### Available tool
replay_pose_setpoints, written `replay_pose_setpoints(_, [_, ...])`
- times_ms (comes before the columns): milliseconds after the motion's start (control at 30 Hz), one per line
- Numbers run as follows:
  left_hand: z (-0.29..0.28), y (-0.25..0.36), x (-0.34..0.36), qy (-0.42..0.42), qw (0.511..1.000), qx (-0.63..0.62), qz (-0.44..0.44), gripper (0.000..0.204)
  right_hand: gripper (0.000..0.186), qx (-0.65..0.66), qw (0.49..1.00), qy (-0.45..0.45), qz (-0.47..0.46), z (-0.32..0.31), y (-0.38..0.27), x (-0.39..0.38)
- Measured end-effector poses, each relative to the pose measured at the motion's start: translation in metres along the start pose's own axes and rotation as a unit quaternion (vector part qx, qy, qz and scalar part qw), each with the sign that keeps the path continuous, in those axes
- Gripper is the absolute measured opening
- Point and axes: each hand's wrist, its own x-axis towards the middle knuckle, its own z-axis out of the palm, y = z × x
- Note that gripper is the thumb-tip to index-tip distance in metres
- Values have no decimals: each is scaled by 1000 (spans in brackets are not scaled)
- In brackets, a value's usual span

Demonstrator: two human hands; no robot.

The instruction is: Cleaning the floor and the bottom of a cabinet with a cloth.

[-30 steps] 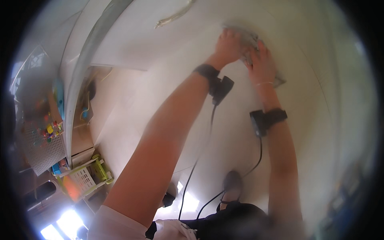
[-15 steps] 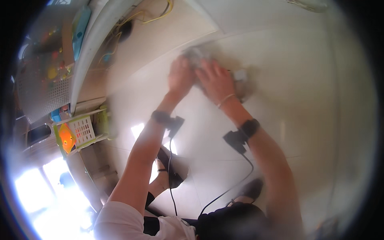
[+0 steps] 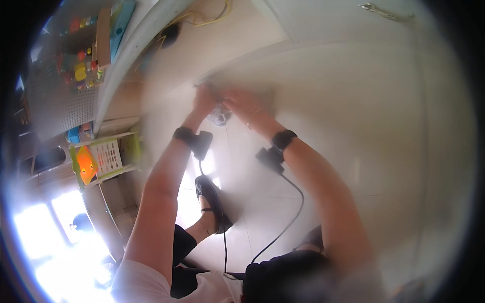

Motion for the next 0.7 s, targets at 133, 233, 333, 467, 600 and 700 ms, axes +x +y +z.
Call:
replay_pose_setpoints(133, [17,66,4,-15,991,6,134,41,34,56,991,37,114,-49,15,-54])
replay_pose_setpoints(233, [28,157,-4,-17,976,12,219,39,34,-71,981,135,118,-88,25,-116])
replay_pose_setpoints(333, [35,206,5,-11,940,62,335,40,35,-105,963,191,161,-108,23,-151])
replay_pose_setpoints(467, [35,275,-14,-64,911,29,406,47,36,-176,933,228,214,-118,30,-204])
replay_pose_setpoints(600, [27,325,-55,-106,931,-29,348,67,37,-198,930,203,234,-145,43,-254])
replay_pose_setpoints(700, [32,319,-31,-100,927,-6,361,75,37,-190,936,208,211,-156,56,-249])
